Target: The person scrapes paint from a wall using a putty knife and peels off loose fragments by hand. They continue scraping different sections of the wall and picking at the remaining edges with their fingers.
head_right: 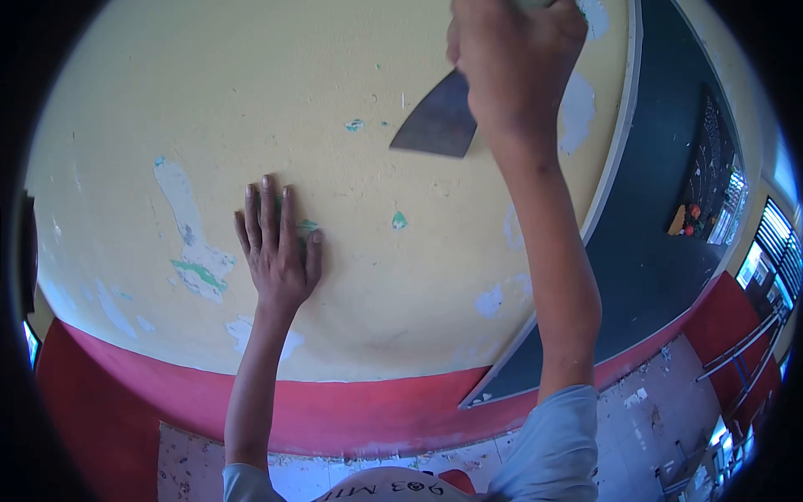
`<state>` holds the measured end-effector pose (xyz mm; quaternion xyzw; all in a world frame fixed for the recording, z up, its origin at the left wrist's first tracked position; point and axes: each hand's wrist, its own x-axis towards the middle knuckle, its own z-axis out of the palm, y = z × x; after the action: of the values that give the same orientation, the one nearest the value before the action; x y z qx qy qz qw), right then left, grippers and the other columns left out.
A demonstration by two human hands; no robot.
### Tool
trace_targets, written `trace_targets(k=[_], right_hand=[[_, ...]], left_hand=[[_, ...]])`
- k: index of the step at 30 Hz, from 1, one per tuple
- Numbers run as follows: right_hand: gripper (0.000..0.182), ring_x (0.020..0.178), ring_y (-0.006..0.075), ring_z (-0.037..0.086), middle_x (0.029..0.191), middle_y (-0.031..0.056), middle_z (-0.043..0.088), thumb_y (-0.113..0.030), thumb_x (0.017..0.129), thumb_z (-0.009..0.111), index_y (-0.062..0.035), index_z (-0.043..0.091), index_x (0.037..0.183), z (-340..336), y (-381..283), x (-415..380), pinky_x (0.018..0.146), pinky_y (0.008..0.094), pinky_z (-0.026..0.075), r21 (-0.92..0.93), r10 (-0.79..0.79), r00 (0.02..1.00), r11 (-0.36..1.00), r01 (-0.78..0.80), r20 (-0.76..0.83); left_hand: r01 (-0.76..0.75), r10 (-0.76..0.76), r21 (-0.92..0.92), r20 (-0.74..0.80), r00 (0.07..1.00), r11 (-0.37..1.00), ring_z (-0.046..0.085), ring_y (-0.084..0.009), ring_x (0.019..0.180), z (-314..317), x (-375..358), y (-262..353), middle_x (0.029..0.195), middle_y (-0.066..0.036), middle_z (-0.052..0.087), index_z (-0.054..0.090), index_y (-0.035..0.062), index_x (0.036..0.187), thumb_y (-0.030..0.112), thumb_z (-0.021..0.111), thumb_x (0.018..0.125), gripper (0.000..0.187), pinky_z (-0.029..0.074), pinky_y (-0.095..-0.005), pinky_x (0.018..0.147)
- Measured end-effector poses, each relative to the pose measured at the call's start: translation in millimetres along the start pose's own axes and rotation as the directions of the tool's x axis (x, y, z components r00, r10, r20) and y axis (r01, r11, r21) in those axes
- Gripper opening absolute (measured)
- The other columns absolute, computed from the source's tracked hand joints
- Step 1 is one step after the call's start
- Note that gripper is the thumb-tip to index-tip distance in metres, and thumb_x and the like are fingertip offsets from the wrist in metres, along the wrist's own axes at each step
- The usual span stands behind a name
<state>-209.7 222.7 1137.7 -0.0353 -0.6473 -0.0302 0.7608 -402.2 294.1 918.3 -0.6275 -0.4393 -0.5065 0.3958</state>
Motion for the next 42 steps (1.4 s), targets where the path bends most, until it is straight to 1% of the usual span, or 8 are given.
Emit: trace_targets(k=[5, 15, 21, 26, 29, 34, 37, 42], right_hand=[[0.021, 0.036, 0.0026, 0.034, 0.053, -0.0046, 0.042, -0.002, 0.083, 0.054, -0.0128, 0.044, 0.068, -21, -2, 10, 0.032, 0.0214, 0.028, -0.007, 0.167, 0.977, 0.986, -0.169, -0.129], [0.012, 0.042, 0.0064, 0.033, 0.059, -0.0006, 0.041, 0.001, 0.079, 0.063, -0.0050, 0.052, 0.079, -46, -2, 85, 0.040, 0.0239, 0.025, 0.148, 0.031, 0.974, 0.989, 0.002, -0.223], [0.013, 0.040, 0.0059, 0.034, 0.057, -0.0019, 0.042, -0.003, 0.079, 0.064, -0.0067, 0.052, 0.077, 0, 38, 43, 0.038, 0.0231, 0.026, 0.103, 0.206, 0.978, 0.974, -0.203, -0.020], [0.023, 0.040, 0.0025, 0.035, 0.054, -0.0056, 0.041, -0.003, 0.083, 0.054, -0.0145, 0.042, 0.067, -8, 13, 70, 0.033, 0.0223, 0.030, 0.017, 0.063, 0.993, 0.998, -0.061, -0.098], [0.023, 0.039, 0.0021, 0.036, 0.053, -0.0058, 0.042, -0.003, 0.083, 0.053, -0.0151, 0.042, 0.067, 27, 3, 32, 0.033, 0.0217, 0.030, -0.158, 0.186, 0.983, 0.970, -0.185, -0.007], [0.022, 0.040, 0.0022, 0.035, 0.053, -0.0053, 0.041, -0.002, 0.081, 0.052, -0.0147, 0.041, 0.067, 8, -1, 45, 0.034, 0.0222, 0.031, 0.025, -0.004, 1.000, 1.000, 0.004, -0.003], [0.020, 0.039, 0.0022, 0.035, 0.053, -0.0044, 0.042, -0.003, 0.081, 0.052, -0.0127, 0.041, 0.069, 33, 5, 21, 0.034, 0.0223, 0.030, -0.228, 0.240, 0.970, 0.947, -0.226, 0.034], [0.021, 0.039, 0.0026, 0.037, 0.052, -0.0043, 0.042, -0.002, 0.082, 0.053, -0.0123, 0.041, 0.068, 13, 2, 44, 0.033, 0.0216, 0.029, 0.043, 0.056, 0.995, 0.998, -0.053, -0.083]], left_hand=[[0.001, -0.001, 0.008, 0.008, 1.000, 1.000, 0.023, -0.0387, 0.140, 2, -11, 3, 0.148, -0.020, 0.031, 0.038, 0.0034, 0.140, 0.036, 0.040, 0.095, 0.056, 0.013, -0.0566, 0.111], [-0.004, 0.004, 0.007, 0.009, 1.000, 1.000, 0.025, -0.0403, 0.138, 1, -13, 2, 0.147, -0.021, 0.033, 0.042, 0.0026, 0.138, 0.037, 0.041, 0.093, 0.056, 0.015, -0.0568, 0.110], [-0.014, 0.013, 0.009, 0.007, 1.000, 1.000, 0.025, -0.0409, 0.138, 2, -14, 2, 0.146, -0.021, 0.034, 0.044, 0.0013, 0.136, 0.038, 0.041, 0.093, 0.057, 0.015, -0.0564, 0.110], [-0.026, 0.027, 0.026, -0.002, 1.000, 0.999, 0.025, -0.0414, 0.138, 2, -14, 1, 0.146, -0.022, 0.034, 0.044, 0.0007, 0.135, 0.038, 0.041, 0.093, 0.057, 0.015, -0.0559, 0.111], [-0.021, 0.021, 0.023, 0.002, 1.000, 1.000, 0.026, -0.0416, 0.138, 1, -13, 1, 0.145, -0.022, 0.035, 0.045, 0.0006, 0.135, 0.038, 0.041, 0.093, 0.056, 0.015, -0.0557, 0.111], [-0.021, 0.021, 0.023, -0.008, 1.000, 1.000, 0.027, -0.0419, 0.137, 2, -12, 1, 0.144, -0.023, 0.036, 0.045, 0.0006, 0.135, 0.038, 0.042, 0.092, 0.056, 0.015, -0.0558, 0.111], [-0.020, 0.020, 0.014, -0.005, 1.000, 1.000, 0.027, -0.0418, 0.137, 2, -14, 2, 0.144, -0.022, 0.036, 0.045, 0.0008, 0.135, 0.038, 0.042, 0.092, 0.056, 0.015, -0.0557, 0.111], [-0.018, 0.019, 0.018, -0.011, 1.000, 1.000, 0.027, -0.0417, 0.137, 2, -14, 2, 0.144, -0.022, 0.036, 0.046, 0.0010, 0.134, 0.038, 0.042, 0.093, 0.056, 0.016, -0.0557, 0.110]])
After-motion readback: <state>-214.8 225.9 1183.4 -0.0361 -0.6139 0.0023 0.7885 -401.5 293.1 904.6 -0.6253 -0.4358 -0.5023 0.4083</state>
